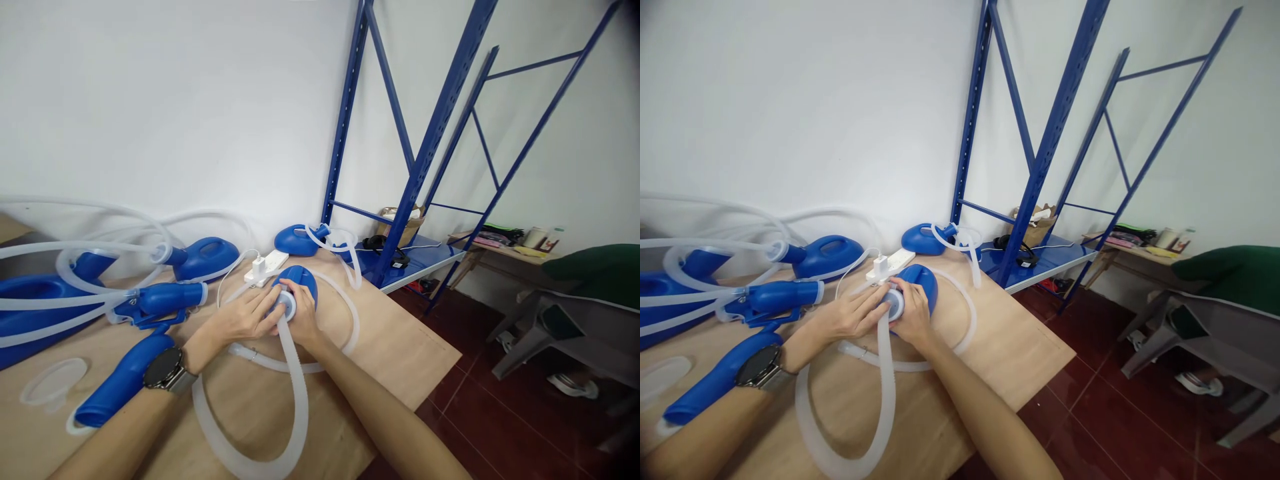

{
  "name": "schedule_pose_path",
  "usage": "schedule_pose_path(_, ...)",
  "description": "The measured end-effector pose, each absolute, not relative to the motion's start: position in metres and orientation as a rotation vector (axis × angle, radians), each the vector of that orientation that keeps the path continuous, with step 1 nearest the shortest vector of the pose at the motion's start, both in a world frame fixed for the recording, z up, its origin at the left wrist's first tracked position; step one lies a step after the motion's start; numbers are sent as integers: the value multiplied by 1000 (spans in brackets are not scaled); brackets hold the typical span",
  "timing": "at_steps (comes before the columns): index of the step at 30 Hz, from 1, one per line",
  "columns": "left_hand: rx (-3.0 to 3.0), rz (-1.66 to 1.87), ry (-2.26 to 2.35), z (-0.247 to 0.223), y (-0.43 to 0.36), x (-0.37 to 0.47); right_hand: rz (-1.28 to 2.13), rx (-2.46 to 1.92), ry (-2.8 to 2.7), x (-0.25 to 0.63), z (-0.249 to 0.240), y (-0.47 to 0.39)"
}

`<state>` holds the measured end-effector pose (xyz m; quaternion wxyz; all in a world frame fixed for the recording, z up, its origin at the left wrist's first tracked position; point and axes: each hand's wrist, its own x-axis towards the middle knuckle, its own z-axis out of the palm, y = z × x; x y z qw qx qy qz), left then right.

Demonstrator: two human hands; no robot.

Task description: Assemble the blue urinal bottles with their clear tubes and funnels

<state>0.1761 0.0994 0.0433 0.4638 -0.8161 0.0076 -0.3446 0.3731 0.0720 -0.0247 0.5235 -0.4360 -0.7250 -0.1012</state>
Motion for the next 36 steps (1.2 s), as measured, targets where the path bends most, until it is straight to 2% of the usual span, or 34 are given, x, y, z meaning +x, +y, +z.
schedule_pose_path(7,-2008,-889,-4,30,107,176,-236,-1029,-1728,372,-26,71)
schedule_pose_path(18,-1946,-913,66,40,95,179,-293,-999,-1747,370,-29,69)
schedule_pose_path(24,-2150,-1199,-163,40,103,178,-335,-934,-1717,363,-32,72)
schedule_pose_path(28,-2232,-1143,-222,47,107,178,-297,-1001,-1703,356,-39,75)
schedule_pose_path(31,-2403,-1165,-431,49,109,177,-280,-1010,-1679,355,-37,73)
schedule_pose_path(34,-2441,-1236,-669,55,112,174,-121,-964,-1730,361,-26,65)
schedule_pose_path(36,-2450,-1271,-802,62,113,173,135,-877,-1776,367,-15,60)
